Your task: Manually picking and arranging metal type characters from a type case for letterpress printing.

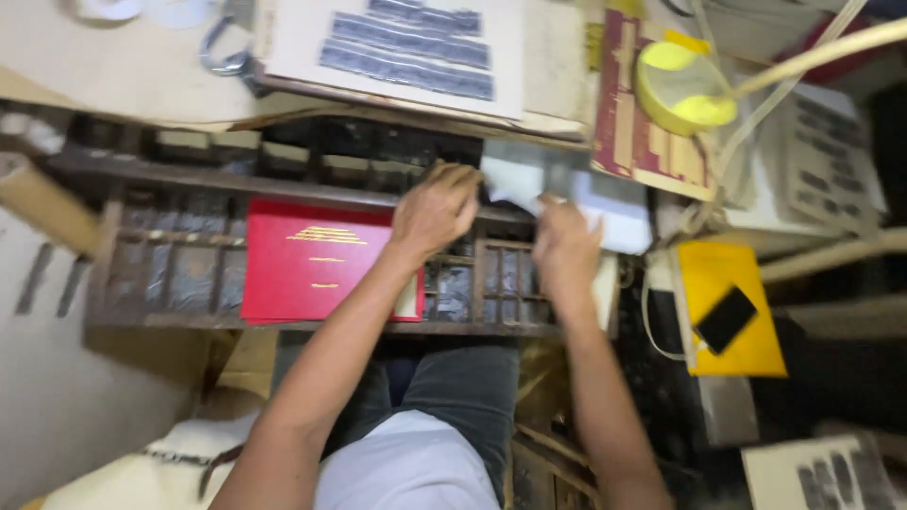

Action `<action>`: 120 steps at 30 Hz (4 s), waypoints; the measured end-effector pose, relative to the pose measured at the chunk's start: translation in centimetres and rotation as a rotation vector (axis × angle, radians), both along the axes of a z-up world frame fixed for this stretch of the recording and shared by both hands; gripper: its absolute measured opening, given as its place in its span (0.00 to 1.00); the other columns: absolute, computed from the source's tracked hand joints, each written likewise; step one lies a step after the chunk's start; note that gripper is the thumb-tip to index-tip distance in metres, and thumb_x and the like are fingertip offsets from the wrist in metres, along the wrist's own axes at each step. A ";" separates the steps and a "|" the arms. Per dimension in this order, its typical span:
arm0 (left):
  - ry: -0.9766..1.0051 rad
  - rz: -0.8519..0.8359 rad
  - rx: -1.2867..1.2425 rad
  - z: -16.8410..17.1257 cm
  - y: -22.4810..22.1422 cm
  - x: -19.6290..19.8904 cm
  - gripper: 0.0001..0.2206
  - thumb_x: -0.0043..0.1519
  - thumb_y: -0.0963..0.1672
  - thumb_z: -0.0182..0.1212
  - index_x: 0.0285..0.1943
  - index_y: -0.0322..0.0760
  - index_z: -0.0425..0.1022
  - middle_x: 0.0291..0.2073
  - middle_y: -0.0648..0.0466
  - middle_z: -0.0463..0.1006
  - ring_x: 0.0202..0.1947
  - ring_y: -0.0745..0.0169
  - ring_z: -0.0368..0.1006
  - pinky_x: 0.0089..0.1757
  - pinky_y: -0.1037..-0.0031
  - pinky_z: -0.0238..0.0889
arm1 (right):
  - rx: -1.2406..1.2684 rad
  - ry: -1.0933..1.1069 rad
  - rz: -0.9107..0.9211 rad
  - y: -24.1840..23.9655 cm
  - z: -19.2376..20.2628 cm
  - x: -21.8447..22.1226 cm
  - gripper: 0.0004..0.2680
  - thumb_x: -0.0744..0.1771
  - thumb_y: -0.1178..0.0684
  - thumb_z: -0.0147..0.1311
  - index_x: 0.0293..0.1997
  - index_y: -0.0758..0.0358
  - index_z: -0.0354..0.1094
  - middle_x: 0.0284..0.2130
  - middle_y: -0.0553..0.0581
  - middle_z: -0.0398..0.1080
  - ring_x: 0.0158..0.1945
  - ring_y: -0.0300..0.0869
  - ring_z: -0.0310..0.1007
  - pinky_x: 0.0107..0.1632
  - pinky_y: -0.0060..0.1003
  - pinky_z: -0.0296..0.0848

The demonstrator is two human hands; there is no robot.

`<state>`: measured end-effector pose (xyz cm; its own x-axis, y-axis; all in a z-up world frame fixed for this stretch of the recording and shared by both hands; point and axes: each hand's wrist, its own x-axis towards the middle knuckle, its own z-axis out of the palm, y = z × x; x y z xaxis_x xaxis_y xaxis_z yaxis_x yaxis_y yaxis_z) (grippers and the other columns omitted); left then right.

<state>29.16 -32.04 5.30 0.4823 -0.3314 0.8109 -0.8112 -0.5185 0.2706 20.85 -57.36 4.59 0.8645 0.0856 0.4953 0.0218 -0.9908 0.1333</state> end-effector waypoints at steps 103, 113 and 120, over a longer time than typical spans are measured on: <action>1.107 0.321 -0.636 -2.6 15.1 -8.3 0.35 0.59 0.46 0.71 0.75 0.35 0.61 0.48 0.50 0.80 0.41 0.55 0.77 0.41 0.64 0.73 | 1.703 0.094 -0.385 1.1 6.4 -9.3 0.09 0.69 0.48 0.52 0.39 0.62 0.71 0.24 0.60 0.75 0.23 0.44 0.76 0.27 0.34 0.75; 0.782 0.528 -1.890 -6.3 26.0 3.4 0.52 0.62 0.49 0.82 0.83 0.45 0.37 0.78 0.35 0.42 0.76 0.20 0.44 0.64 0.26 0.35 | 2.229 -0.395 -0.417 -6.4 -4.2 -0.9 0.26 0.64 0.32 0.70 0.42 0.63 0.54 0.38 0.64 0.64 0.53 0.64 0.74 0.62 0.60 0.72; 0.325 0.638 -1.944 -2.0 23.3 6.1 0.27 0.68 0.39 0.60 0.71 0.17 0.52 0.66 0.21 0.62 0.69 0.22 0.63 0.67 0.43 0.55 | 2.428 -0.823 -0.337 -2.5 -2.5 6.1 0.15 0.63 0.43 0.63 0.47 0.62 0.74 0.47 0.66 0.76 0.53 0.58 0.78 0.61 0.59 0.75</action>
<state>35.22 -8.74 3.34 0.3232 0.8978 -0.2991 -0.4935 0.4296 0.7563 26.98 -59.90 2.10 0.4386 -0.8012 -0.4071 0.4439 0.5871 -0.6770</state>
